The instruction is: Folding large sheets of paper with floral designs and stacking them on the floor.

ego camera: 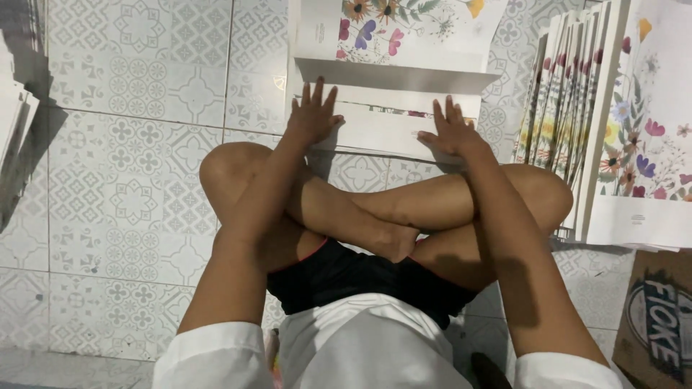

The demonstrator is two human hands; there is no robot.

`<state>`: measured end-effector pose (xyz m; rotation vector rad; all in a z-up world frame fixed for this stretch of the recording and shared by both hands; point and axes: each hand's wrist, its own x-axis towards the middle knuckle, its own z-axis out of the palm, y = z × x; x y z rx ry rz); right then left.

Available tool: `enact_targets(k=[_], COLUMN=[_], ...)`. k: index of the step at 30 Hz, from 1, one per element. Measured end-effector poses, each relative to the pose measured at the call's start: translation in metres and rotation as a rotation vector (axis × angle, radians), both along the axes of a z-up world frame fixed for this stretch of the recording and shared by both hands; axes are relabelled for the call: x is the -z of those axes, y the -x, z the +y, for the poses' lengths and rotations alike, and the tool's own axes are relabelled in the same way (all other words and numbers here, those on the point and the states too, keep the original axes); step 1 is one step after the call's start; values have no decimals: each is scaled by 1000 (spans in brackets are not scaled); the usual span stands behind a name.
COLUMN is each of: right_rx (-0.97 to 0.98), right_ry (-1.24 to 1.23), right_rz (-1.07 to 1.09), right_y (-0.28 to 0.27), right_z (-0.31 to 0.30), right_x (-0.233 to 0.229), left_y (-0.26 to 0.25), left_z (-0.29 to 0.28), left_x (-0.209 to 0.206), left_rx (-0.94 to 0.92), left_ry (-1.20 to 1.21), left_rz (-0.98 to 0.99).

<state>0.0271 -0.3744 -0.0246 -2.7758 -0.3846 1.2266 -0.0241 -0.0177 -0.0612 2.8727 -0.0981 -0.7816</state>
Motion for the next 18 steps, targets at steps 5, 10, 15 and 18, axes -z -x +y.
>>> enact_targets(k=[5, 10, 15, 18], right_rx=[166, 193, 143, 135], right_ry=[113, 144, 184, 184], right_rz=[71, 45, -99, -216], right_y=[4, 11, 6, 8], right_z=[-29, -24, -36, -35], right_x=[-3, -2, 37, 36], left_y=[8, -9, -41, -72], left_z=[14, 1, -31, -40], left_x=[-13, 12, -59, -78], left_rx=[-192, 5, 281, 197], left_ry=[36, -339, -17, -49], left_rz=[28, -217, -962, -773])
